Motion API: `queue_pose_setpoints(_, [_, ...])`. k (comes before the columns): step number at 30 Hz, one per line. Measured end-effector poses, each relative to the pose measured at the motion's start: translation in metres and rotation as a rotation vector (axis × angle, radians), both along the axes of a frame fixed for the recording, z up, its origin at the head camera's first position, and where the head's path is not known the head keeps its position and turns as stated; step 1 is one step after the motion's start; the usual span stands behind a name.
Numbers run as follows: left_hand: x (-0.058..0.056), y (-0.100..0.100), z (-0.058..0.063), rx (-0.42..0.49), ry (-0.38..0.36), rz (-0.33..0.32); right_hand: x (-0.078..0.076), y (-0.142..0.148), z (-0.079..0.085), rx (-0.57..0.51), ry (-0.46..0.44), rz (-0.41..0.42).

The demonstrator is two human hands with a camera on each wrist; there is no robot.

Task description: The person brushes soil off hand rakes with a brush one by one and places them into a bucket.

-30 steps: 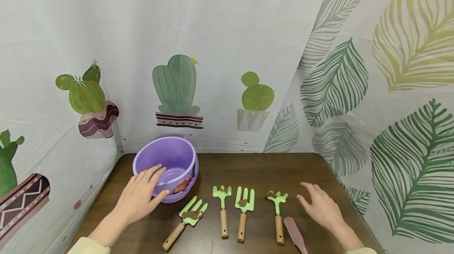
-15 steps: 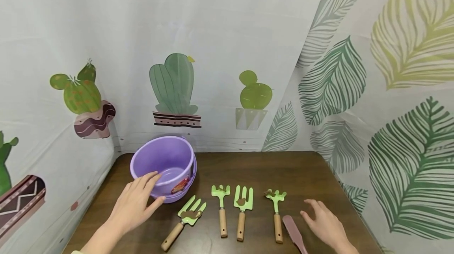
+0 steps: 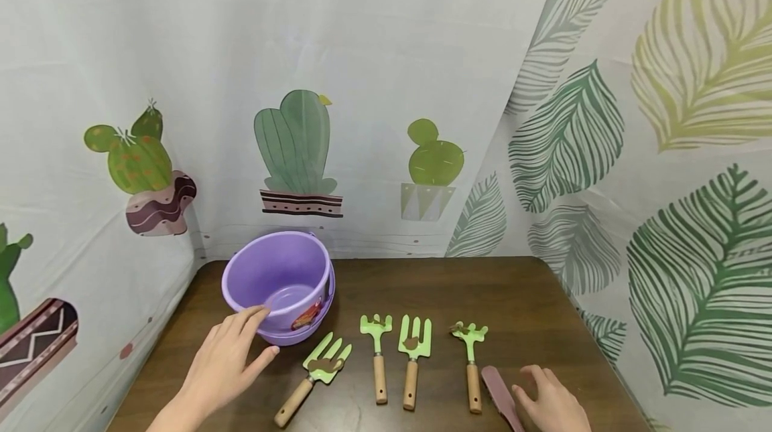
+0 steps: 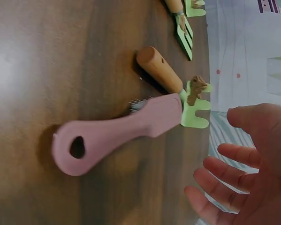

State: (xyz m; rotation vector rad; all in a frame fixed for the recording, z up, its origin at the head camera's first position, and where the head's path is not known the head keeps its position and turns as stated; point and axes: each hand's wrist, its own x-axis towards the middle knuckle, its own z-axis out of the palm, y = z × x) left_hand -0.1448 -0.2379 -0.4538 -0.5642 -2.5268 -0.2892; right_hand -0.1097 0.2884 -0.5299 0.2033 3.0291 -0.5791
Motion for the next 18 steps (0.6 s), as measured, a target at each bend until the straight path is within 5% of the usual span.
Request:
queue_pose_setpoints(13, [0.007, 0.001, -0.010, 0.017, 0.005, -0.008, 0.013, -0.004, -0.028, -0.029, -0.069, -0.051])
queue_pose_setpoints(18, [0.010, 0.001, -0.016, 0.020, 0.003, -0.008, 0.020, -0.009, -0.039, -0.021, 0.012, -0.073])
